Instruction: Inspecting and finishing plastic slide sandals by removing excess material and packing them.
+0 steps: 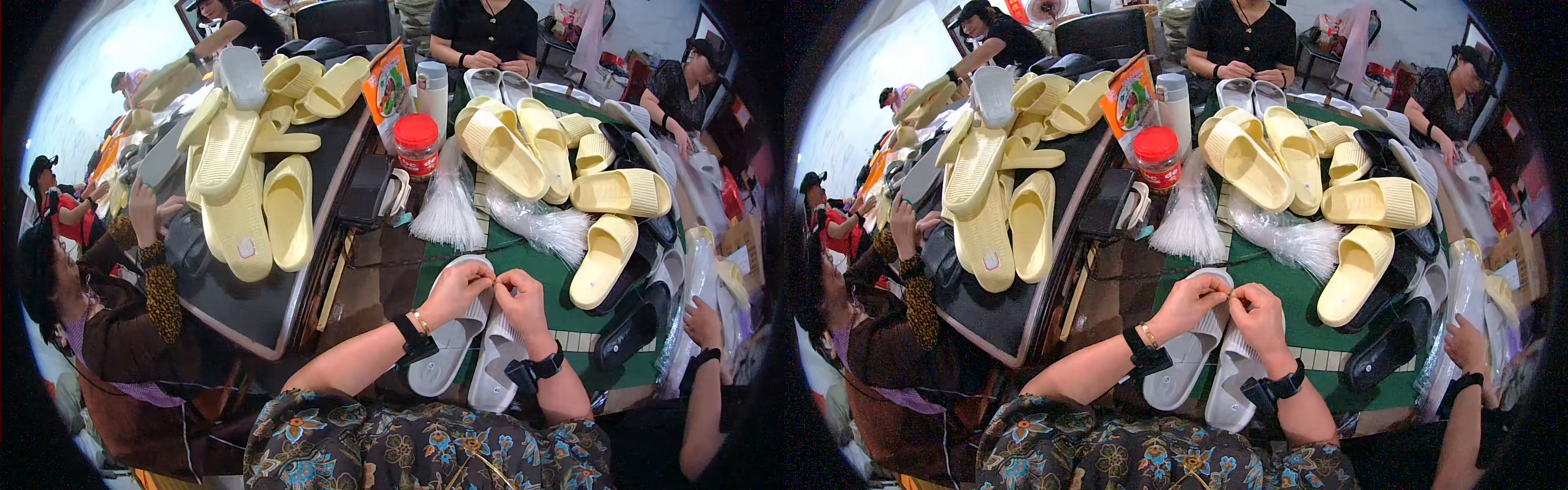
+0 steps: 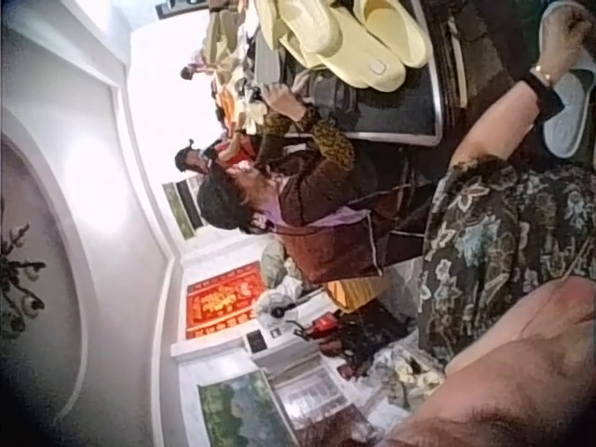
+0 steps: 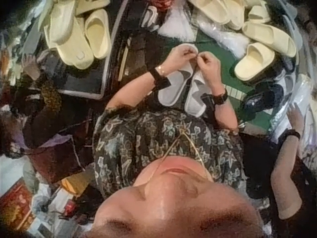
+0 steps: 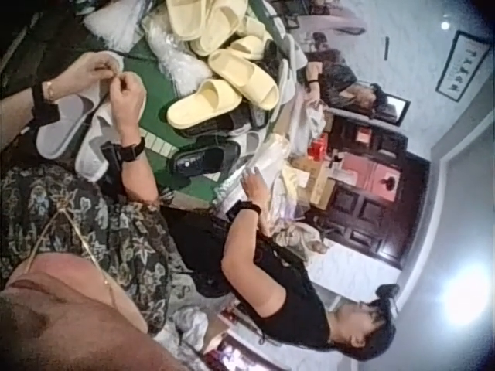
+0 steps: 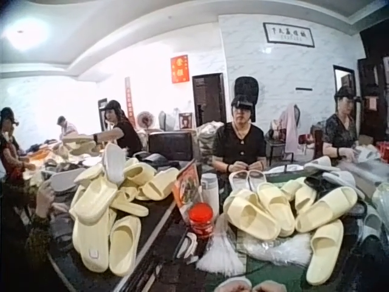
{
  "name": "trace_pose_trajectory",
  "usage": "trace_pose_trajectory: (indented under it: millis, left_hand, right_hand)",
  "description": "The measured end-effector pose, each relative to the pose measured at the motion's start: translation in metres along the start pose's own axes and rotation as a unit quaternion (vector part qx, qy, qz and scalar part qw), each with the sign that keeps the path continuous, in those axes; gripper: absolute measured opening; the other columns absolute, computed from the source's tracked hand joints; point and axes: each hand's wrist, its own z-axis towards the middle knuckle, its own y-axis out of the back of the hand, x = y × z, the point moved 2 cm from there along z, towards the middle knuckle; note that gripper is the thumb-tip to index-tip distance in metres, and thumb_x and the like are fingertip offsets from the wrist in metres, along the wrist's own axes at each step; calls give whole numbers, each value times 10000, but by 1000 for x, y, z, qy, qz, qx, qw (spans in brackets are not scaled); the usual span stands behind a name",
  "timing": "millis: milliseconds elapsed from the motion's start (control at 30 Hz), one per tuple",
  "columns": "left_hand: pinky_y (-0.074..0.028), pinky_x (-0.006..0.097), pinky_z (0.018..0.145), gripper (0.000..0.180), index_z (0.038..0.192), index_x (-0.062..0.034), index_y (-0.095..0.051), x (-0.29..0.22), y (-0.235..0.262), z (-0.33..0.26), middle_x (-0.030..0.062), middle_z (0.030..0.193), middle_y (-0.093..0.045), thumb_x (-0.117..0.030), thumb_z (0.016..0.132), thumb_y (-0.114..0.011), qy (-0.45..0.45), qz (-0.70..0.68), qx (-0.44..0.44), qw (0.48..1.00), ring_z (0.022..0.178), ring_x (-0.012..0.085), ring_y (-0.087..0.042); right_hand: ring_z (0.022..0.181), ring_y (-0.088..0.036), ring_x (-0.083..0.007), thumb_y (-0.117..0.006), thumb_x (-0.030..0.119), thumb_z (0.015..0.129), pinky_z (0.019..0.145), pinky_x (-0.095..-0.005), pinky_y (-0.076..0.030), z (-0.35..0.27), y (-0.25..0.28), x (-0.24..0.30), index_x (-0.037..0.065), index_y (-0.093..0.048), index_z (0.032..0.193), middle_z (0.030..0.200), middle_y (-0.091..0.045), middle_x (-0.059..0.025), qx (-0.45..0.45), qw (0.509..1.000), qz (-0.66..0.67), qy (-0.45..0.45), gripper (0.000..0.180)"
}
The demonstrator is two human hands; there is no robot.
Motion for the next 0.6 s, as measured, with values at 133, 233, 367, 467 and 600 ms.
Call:
trace_pose_trajectory:
  millis: [133, 233, 367, 467, 600]
  left_hand:
    - [-508, 279, 679, 108, 944, 30, -667, -1, -1, -1, 83, 813, -679, -54, 891, -626, 8, -28, -7, 1000, 736, 120, -626]
    - [-510, 267, 707, 112, 949, 24, -676, -2, 0, -2, 52, 830, -681, -60, 880, -648, 11, -14, 1, 1000, 764, 86, -615]
    - [-514, 275, 685, 116, 952, 24, -680, -2, 1, -1, 64, 823, -683, -57, 873, -650, 5, 13, 8, 1000, 752, 97, -629]
    - [-519, 284, 679, 119, 955, 20, -683, -3, 0, -2, 73, 816, -689, -59, 869, -656, 3, 8, 3, 1000, 743, 103, -637]
    - [-524, 288, 691, 124, 962, 13, -689, -3, 0, -3, 91, 836, -703, -60, 865, -662, 2, 45, 9, 999, 755, 116, -650]
  right_hand:
    - [649, -605, -216, -625, 33, 782, 603, -319, -480, 0, -1, 0, -32, -641, 790, 737, -631, -127, 7, 1000, 4, -9, 67]
    - [650, -609, -209, -624, 32, 781, 604, -315, -480, 0, -2, -1, -31, -641, 788, 745, -635, -126, 10, 1000, 8, -17, 66]
    - [638, -603, -196, -616, 31, 788, 602, -308, -476, 0, -2, -2, -35, -638, 790, 743, -632, -120, 3, 1000, 1, -27, 69]
    - [631, -598, -191, -614, 30, 790, 598, -305, -473, 0, 0, -2, -36, -637, 791, 738, -628, -118, 9, 999, 4, -36, 70]
    - [631, -593, -190, -619, 37, 784, 594, -309, -467, 0, -2, -2, -37, -636, 791, 727, -618, -117, 16, 999, 32, -40, 76]
